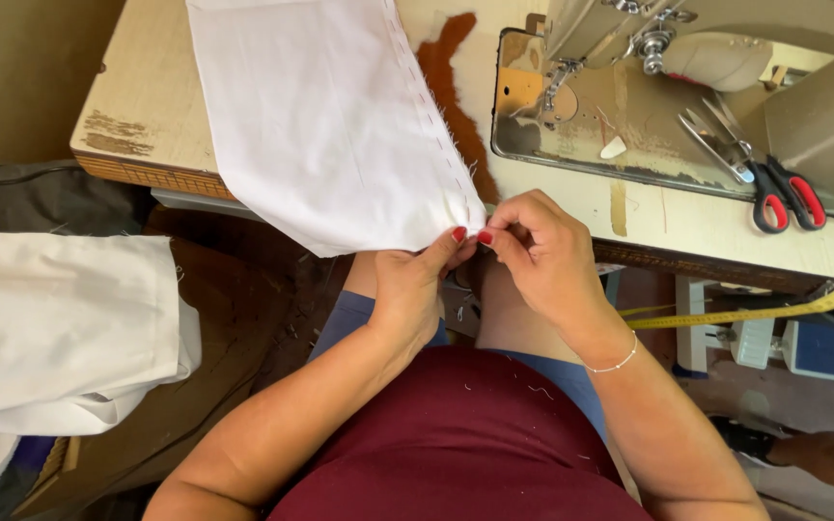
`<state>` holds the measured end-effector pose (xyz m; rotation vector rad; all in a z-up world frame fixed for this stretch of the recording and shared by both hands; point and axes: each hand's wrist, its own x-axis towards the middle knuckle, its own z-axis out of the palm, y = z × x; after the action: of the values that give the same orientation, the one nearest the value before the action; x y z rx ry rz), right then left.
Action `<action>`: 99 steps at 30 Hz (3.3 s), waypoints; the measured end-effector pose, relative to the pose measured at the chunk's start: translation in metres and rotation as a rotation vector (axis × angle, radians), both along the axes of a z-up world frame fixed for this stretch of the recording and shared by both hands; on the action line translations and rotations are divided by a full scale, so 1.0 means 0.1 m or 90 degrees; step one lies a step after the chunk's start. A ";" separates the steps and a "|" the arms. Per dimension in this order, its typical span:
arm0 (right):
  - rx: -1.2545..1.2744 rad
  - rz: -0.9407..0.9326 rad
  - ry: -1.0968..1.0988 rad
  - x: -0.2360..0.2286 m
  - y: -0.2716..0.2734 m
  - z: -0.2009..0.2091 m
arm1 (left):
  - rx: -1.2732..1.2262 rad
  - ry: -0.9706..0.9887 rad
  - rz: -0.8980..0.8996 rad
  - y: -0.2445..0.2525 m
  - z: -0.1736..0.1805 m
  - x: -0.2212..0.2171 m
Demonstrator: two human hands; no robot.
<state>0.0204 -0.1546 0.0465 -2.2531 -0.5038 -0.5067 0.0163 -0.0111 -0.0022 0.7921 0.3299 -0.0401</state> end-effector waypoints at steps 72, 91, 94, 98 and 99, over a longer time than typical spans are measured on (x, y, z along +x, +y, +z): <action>0.344 0.157 0.319 0.39 -0.38 0.13 | 0.794 -0.798 -0.573 0.56 0.84 1.50; 0.021 0.011 0.389 0.06 -0.21 0.48 | 0.893 -0.932 -0.503 0.65 0.58 1.67; 0.267 0.235 0.096 0.10 -0.24 0.40 | 0.897 -0.936 -0.504 0.59 0.72 1.46; 0.476 0.295 0.217 0.08 -0.26 0.47 | 0.909 -1.026 -0.388 0.47 0.55 1.53; 0.366 0.217 0.231 0.08 -0.31 0.48 | 0.940 -1.101 -0.285 0.47 0.55 1.62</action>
<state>0.0281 -0.1861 0.0950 -1.6124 -0.4677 -0.0463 0.1779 0.0355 0.0525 1.9808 -1.6758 0.5106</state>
